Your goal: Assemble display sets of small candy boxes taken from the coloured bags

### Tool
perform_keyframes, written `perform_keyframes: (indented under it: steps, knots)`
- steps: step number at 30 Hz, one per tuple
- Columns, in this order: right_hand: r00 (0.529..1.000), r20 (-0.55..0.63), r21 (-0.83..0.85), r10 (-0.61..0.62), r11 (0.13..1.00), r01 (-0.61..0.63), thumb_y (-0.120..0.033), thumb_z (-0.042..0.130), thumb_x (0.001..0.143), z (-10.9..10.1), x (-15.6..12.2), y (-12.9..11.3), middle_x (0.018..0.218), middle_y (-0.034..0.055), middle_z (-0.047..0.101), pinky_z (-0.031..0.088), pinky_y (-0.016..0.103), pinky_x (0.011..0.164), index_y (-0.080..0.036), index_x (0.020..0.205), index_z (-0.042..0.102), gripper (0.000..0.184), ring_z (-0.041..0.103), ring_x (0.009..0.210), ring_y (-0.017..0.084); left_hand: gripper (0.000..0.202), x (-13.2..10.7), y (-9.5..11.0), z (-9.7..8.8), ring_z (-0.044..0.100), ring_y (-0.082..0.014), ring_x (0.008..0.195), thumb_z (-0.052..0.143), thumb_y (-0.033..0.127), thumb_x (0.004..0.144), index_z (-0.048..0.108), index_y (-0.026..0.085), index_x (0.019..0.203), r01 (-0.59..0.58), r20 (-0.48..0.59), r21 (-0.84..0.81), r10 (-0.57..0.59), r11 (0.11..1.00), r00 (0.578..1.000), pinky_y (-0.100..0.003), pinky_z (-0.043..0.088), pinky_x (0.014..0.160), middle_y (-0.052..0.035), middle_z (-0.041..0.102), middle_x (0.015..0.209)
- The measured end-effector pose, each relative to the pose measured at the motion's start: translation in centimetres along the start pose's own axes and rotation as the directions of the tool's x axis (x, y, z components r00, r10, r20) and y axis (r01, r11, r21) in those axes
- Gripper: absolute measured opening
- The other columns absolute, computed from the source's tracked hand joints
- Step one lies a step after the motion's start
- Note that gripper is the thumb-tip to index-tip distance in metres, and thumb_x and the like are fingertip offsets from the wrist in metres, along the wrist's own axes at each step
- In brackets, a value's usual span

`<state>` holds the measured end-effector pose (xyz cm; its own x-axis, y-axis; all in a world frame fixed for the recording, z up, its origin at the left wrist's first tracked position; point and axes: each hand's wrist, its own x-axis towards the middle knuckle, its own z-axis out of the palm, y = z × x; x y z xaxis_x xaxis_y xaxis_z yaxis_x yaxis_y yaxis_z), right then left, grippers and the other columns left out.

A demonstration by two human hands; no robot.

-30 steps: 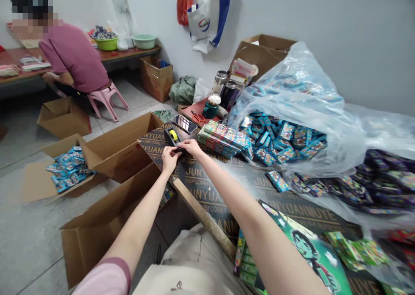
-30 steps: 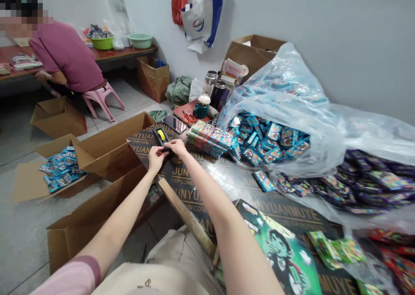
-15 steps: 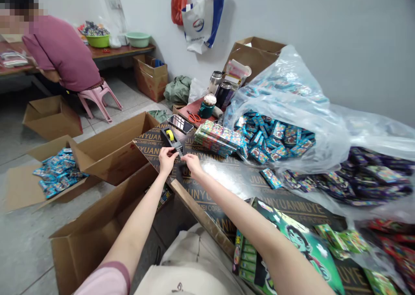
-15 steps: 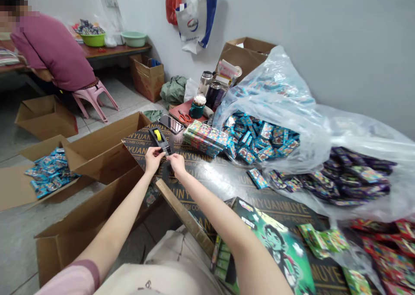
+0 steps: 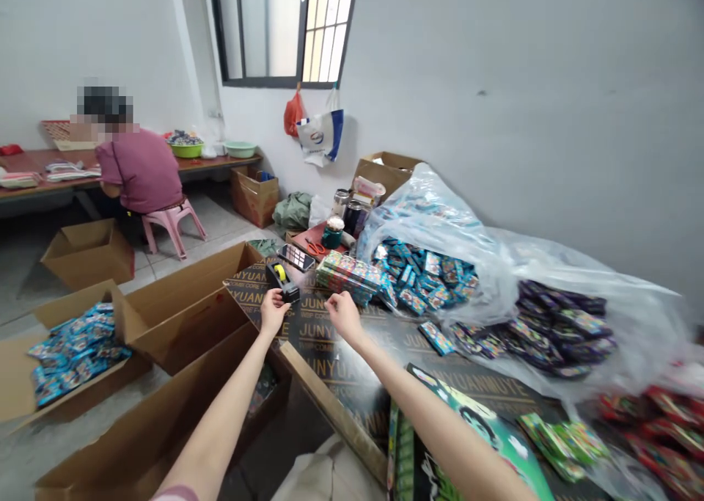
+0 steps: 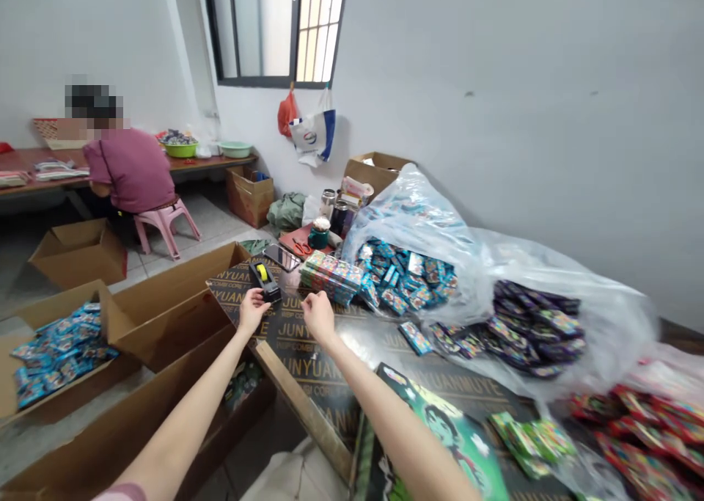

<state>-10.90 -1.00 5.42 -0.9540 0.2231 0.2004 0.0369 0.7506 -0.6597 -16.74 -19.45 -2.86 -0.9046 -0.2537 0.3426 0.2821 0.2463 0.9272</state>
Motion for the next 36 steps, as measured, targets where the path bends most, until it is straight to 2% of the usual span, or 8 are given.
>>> perform_keyframes:
  steps: [6, 9, 12, 16, 21, 29, 33, 36]
  knots:
    - [0.998, -0.04, -0.338, -0.054, 0.94, 0.038, -0.031, 0.052, 0.086, -14.4, -12.8, 0.9, 0.053, -0.0017, 0.056, 0.029, 0.024, 0.053, -0.023, 0.074, 0.062, 0.018, 0.054, 0.053, 0.016, 0.023, -14.0, 9.8, 0.5, 0.065, -0.0184, 0.09, 0.049, 0.012, 0.077, 0.068, 0.021, 0.088, -0.241, 0.3, -0.048, 0.244, 0.969, 0.922, -0.035, 0.052, 0.085, -0.0056, 0.069, 0.091]
    - [0.994, -0.097, -0.462, -0.042, 0.887, -0.008, -0.037, 0.048, 0.088, -18.8, -19.7, 1.4, 0.046, -0.0027, 0.055, 0.027, 0.023, 0.047, -0.024, 0.072, 0.06, 0.024, 0.054, 0.043, 0.016, 0.054, -22.8, 15.1, 2.4, 0.045, -0.0308, 0.131, 0.058, 0.035, 0.079, 0.053, 0.016, 0.13, -0.787, 0.726, -0.217, 0.634, 0.578, 0.266, -0.053, 0.032, 0.111, -0.0154, 0.056, 0.135]
    - [0.977, -0.176, -0.57, -0.117, 0.822, -0.005, -0.036, 0.043, 0.091, -20.4, -25.4, 1.8, 0.044, -0.002, 0.058, 0.026, 0.023, 0.042, -0.024, 0.071, 0.059, 0.029, 0.057, 0.039, 0.017, 0.091, -27.8, 17.4, 4.5, 0.037, -0.0387, 0.137, 0.061, 0.059, 0.076, 0.037, -0.001, 0.14, -0.924, 0.849, -0.204, 0.528, 0.324, -0.002, -0.055, 0.027, 0.113, -0.0275, 0.043, 0.144]
    - [0.917, -0.245, -0.652, -0.316, 0.753, 0.085, -0.031, 0.036, 0.095, -19.9, -30.3, 1.1, 0.044, -0.0013, 0.06, 0.027, 0.024, 0.039, -0.023, 0.071, 0.059, 0.034, 0.058, 0.036, 0.017, 0.099, -29.2, 17.0, 6.2, 0.046, -0.0434, 0.129, 0.066, 0.062, 0.073, 0.035, -0.003, 0.141, -0.982, 0.899, -0.122, 0.435, 0.147, -0.047, -0.054, 0.039, 0.102, -0.0323, 0.046, 0.139]
    - [0.898, -0.271, -0.486, -0.347, 0.855, 0.184, -0.023, 0.038, 0.097, -17.2, -34.7, -2.5, 0.054, -0.0006, 0.064, 0.033, 0.022, 0.043, -0.019, 0.08, 0.061, 0.029, 0.057, 0.04, 0.012, 0.039, -28.6, 16.3, 4.7, 0.061, -0.0301, 0.116, 0.045, 0.018, 0.092, 0.054, 0.004, 0.127, -0.989, 0.853, -0.135, 0.514, 0.054, -0.089, -0.04, 0.048, 0.092, -0.0251, 0.058, 0.131]
    - [0.81, -0.296, 0.008, -0.506, 0.847, 0.532, -0.027, 0.052, 0.091, -10.9, -37.1, -3.6, 0.054, -0.001, 0.061, 0.042, 0.024, 0.055, -0.021, 0.078, 0.063, 0.018, 0.053, 0.05, 0.011, 0.059, -26.0, 14.4, 3.8, 0.052, -0.0313, 0.127, 0.069, 0.02, 0.075, 0.055, 0.016, 0.131, -0.853, 0.83, -0.314, 0.556, 0.417, -0.034, -0.044, 0.042, 0.105, -0.0155, 0.057, 0.136]
    - [0.848, -0.525, 0.37, 0.079, 0.918, 0.144, -0.042, 0.063, 0.081, -7.1, -36.3, 1.8, 0.05, -0.0041, 0.052, 0.038, 0.024, 0.05, -0.021, 0.069, 0.062, 0.025, 0.042, 0.044, 0.009, 0.057, -26.1, 13.9, 3.9, 0.052, -0.0305, 0.128, 0.068, 0.02, 0.075, 0.055, 0.018, 0.131, -0.837, 0.824, -0.32, 0.567, 0.444, -0.014, -0.044, 0.043, 0.103, -0.0132, 0.059, 0.135]
    - [0.67, -0.524, 0.644, 0.526, 0.76, -0.093, -0.052, 0.065, 0.074, -5.1, -34.8, 5.8, 0.052, -0.0044, 0.048, 0.034, 0.024, 0.049, -0.019, 0.063, 0.056, 0.035, 0.038, 0.047, 0.009, 0.053, -26.1, 13.8, 3.9, 0.053, -0.03, 0.127, 0.065, 0.023, 0.079, 0.056, 0.017, 0.13, -0.847, 0.813, -0.33, 0.582, 0.416, -0.031, -0.043, 0.043, 0.102, -0.0128, 0.059, 0.135]
